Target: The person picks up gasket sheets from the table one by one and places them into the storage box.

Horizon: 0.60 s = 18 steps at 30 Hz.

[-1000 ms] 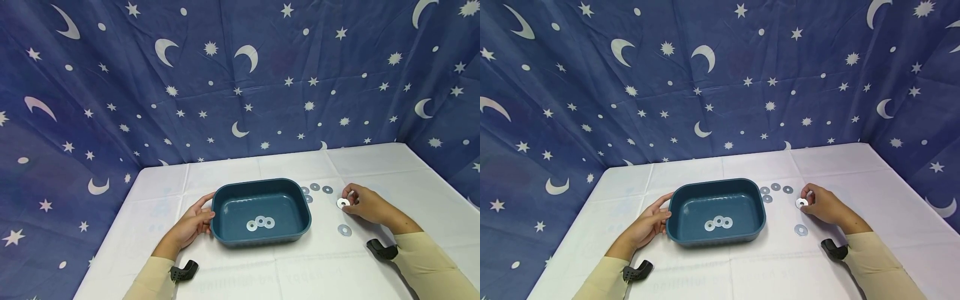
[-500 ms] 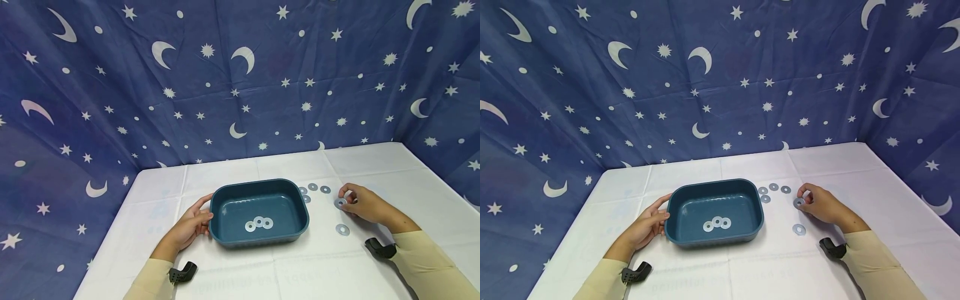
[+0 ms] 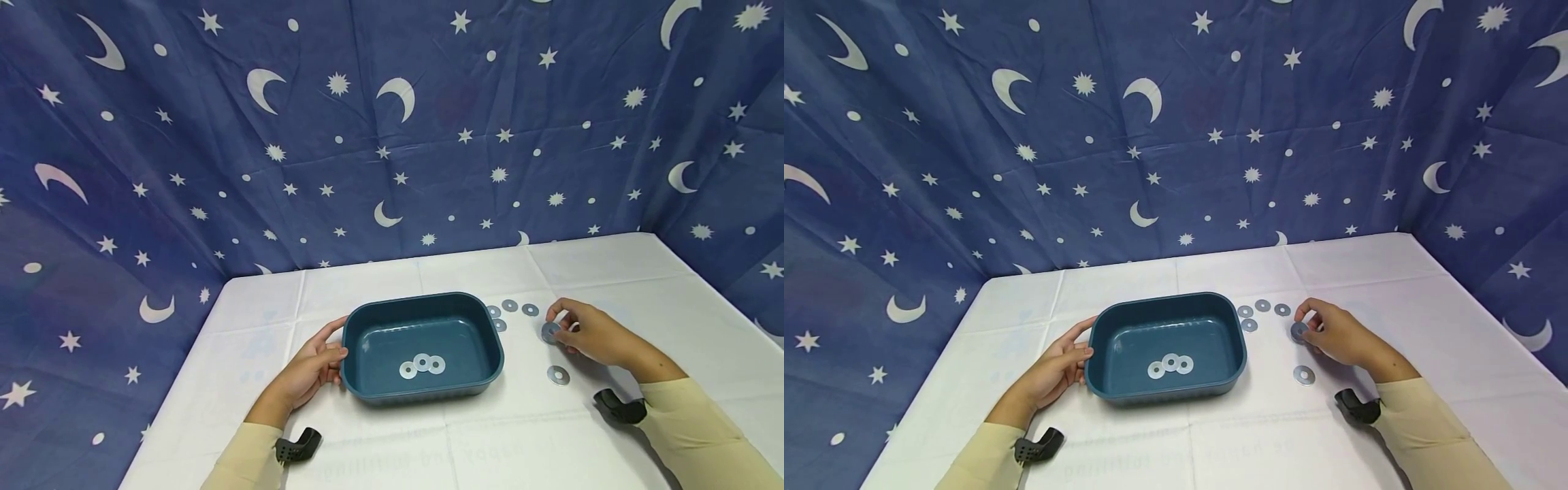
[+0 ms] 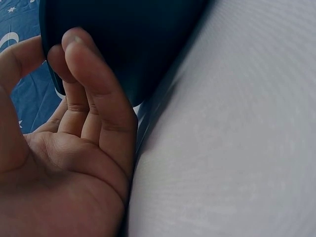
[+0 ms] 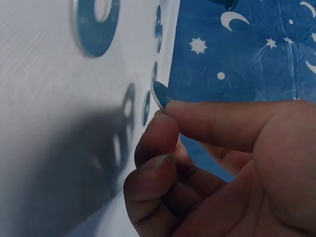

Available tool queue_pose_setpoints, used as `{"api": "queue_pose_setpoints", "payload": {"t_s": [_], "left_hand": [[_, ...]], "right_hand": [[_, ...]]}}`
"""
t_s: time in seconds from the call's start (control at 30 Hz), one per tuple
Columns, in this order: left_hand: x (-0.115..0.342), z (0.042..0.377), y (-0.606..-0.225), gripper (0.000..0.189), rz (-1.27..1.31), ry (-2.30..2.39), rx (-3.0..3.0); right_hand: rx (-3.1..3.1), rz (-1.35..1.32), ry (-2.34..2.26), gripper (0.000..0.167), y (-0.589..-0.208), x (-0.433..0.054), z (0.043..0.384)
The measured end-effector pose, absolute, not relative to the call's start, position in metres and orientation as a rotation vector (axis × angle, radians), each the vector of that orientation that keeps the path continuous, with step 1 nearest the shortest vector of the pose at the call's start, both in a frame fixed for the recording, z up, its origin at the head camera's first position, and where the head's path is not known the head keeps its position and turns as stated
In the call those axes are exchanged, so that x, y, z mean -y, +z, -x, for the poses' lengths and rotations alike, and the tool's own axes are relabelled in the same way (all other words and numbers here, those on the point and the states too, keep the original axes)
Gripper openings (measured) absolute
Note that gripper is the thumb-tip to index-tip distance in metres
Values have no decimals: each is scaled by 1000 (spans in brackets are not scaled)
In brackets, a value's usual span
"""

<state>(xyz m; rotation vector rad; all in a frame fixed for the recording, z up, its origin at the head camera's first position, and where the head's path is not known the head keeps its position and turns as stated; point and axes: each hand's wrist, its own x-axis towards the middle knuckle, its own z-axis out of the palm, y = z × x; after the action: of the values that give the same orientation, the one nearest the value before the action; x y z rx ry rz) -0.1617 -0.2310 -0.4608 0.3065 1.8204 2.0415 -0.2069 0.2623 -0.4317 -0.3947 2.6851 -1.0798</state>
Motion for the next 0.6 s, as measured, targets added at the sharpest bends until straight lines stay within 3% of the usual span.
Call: {"api": "queue_pose_setpoints", "payload": {"t_s": [0.6], "left_hand": [[232, 162, -463, 70, -319, 2046, -1815]], "right_hand": [[-2681, 532, -1142, 21, -412, -242, 192]]}}
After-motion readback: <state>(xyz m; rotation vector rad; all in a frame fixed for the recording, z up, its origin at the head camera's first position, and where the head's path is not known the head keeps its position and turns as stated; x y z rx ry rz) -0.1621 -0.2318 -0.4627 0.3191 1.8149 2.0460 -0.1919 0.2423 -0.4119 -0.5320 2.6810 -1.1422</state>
